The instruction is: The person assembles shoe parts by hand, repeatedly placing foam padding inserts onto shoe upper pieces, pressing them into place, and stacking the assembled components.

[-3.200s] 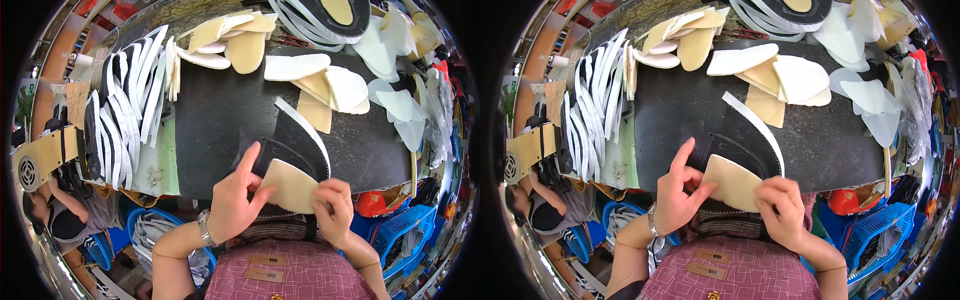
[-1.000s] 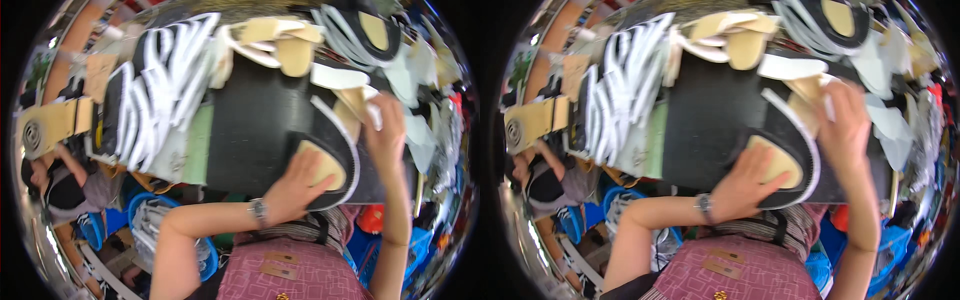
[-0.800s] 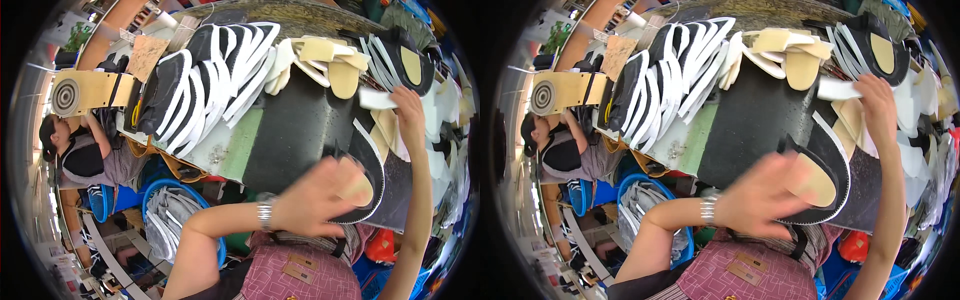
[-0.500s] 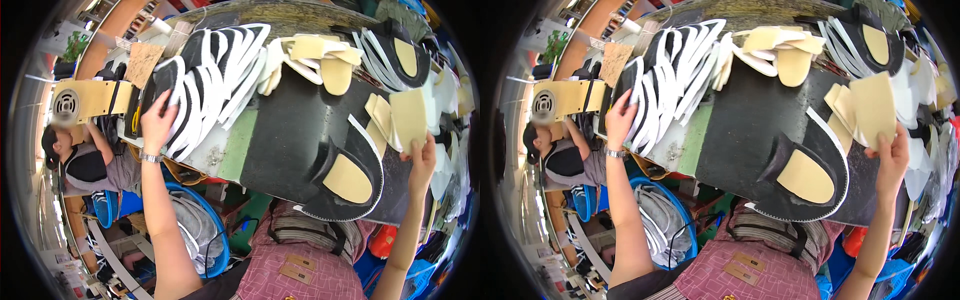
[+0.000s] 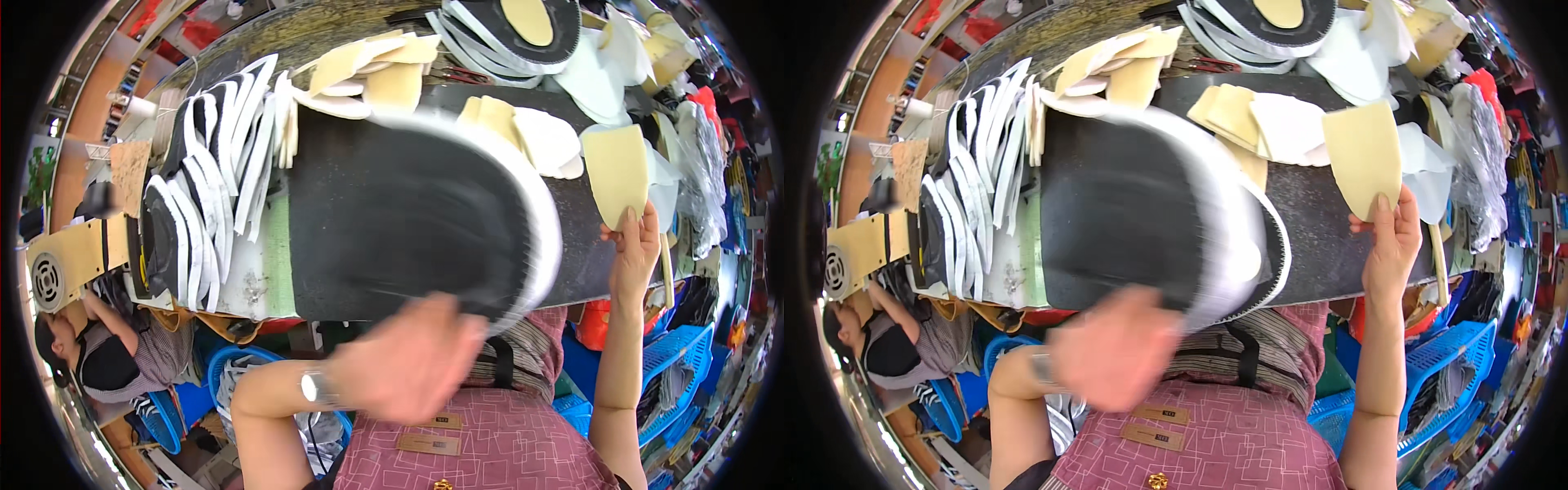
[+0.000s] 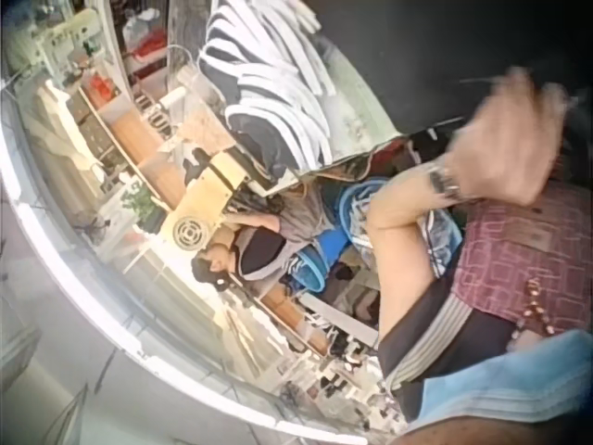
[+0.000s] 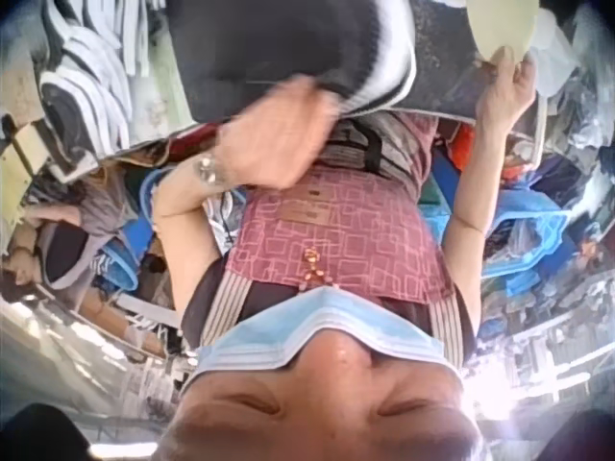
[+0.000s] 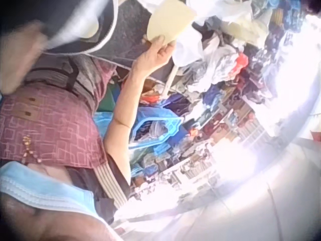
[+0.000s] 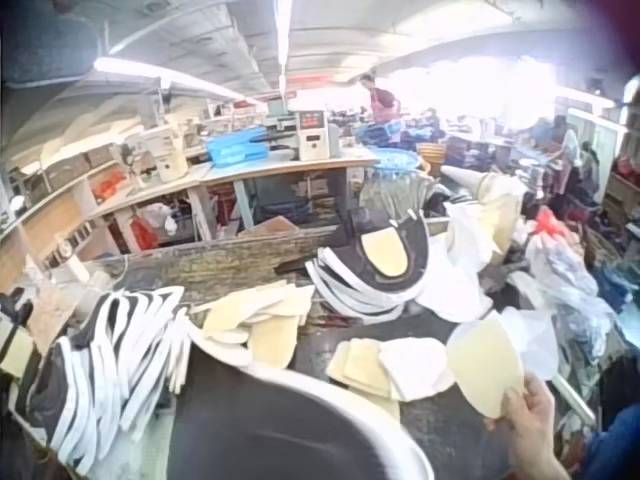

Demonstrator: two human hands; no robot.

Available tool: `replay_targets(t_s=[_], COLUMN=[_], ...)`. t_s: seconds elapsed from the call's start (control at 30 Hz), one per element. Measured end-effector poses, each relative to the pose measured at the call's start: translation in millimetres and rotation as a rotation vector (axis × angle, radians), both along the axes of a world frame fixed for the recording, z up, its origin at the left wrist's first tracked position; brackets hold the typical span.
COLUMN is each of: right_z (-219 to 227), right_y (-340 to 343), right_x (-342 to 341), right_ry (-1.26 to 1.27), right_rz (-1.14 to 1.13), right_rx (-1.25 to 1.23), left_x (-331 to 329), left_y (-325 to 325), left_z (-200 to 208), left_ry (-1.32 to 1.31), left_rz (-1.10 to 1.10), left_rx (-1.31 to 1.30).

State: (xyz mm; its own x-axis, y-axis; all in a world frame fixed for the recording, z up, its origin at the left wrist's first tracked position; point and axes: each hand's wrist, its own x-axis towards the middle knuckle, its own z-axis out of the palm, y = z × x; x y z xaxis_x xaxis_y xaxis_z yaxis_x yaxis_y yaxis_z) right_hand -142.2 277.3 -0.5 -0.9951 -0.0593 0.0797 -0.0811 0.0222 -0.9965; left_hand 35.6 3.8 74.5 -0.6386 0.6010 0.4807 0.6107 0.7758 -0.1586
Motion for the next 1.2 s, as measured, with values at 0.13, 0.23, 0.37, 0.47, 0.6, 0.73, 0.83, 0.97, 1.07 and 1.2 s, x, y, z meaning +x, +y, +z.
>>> replay_targets(t_s=[0.13,0.23,0.37,0.47,0.6,0.73,0.83,0.97,1.07,1.2], right_z=[17.8,10.9,11.0,13.4,2.2,-1.5,-0.4,-0.4,3.8,-1.2], right_y=[-3.8,17.3,8.5,-24.9,-47.7,-59.0,-61.3,-63.7,-70.3,-72.3], right_x=[23.0,54.8,80.8,81.4,87.7,88.2,87.7,86.4,83.4,81.1], right_ry=[0.109,-0.024,-0.314,-0.133,-0.33,-0.318,-0.29,-0.312,-0.332,-0.1], right_rz=[0.092,0.268,0.629,0.663,0.398,0.359,0.364,0.333,0.322,0.39], right_rx=[-0.085,-0.032,-0.163,0.231,0.227,0.266,0.362,0.429,0.48,0.683], left_x=[-0.5,-6.0,-13.5,-14.7,-18.6,-18.0,-19.1,-25.0,-28.7,-30.6], left_y=[59.7,42.3,25.2,19.8,14.1,9.2,10.4,9.7,9.8,17.3], left_z=[-69.4,-51.5,-28.5,-51.8,-60.6,-64.3,-65.2,-69.7,-65.1,-73.0], left_ry=[-0.389,-0.618,-0.653,-0.671,-0.71,-0.684,-0.759,-0.696,-0.643,-0.471], left_rz=[-0.011,-0.016,0.209,0.38,0.518,0.551,0.596,0.508,0.473,0.107], left_rx=[0.084,0.663,0.837,1.08,0.987,0.944,0.912,0.805,0.577,0.164])
